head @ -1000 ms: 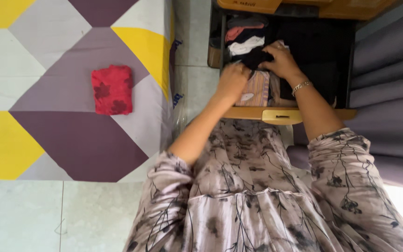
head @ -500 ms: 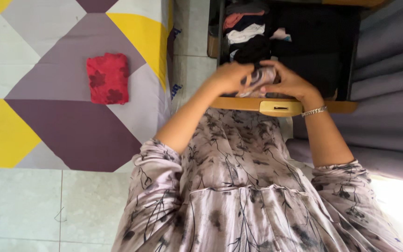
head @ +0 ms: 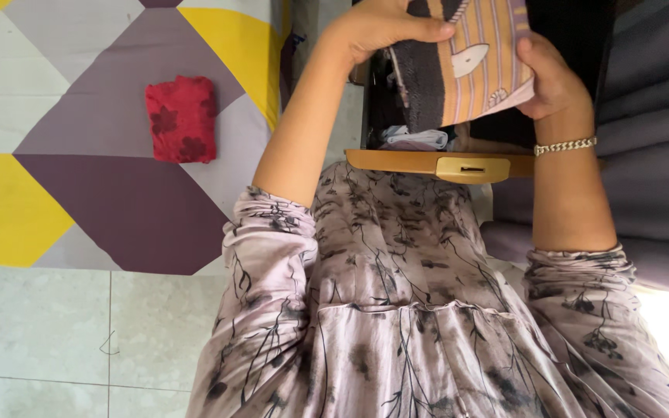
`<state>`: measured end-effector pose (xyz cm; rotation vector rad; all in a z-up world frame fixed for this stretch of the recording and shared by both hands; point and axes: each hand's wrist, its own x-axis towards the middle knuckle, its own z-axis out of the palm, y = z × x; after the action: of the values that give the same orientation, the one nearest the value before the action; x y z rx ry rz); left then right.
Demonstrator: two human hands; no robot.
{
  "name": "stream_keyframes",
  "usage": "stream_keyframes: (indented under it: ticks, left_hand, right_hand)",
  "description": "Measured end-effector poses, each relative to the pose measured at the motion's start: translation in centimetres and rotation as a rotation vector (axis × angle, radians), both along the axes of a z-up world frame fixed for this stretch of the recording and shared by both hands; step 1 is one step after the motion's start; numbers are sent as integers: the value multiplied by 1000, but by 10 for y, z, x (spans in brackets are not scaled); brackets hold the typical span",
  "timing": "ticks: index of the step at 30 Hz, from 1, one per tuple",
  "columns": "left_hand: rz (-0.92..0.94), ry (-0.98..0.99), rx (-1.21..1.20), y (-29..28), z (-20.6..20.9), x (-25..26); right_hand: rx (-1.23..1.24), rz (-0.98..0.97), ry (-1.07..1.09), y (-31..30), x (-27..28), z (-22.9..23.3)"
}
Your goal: The person organizes clothes in a drawer by hand, taking items from the drawer, placing them on a bed, and then rearranging and tucking them back into the drawer.
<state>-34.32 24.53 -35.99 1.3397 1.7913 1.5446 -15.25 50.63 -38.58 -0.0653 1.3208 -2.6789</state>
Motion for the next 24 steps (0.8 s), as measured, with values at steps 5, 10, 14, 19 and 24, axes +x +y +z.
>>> stream_keyframes:
  ticks: [5,10,14,19,24]
  left_hand:
    - [222,-598,-95,23,-31,7]
    - [264,-493,20,-9,-42,4]
    - [344,-493,-60,-37,-56,10]
    - [340,-574,-16,-48,-62,29]
    - [126,-1036,254,-53,-67,57]
  right_hand:
    - [286,-269,-85,6,17,20]
    - [124,-458,45,41,37,33]
    - [148,-544,-50,50,51,28]
    - [53,-418,-44,10,35,15]
    - [-101,-213,-111,-71,-2,10]
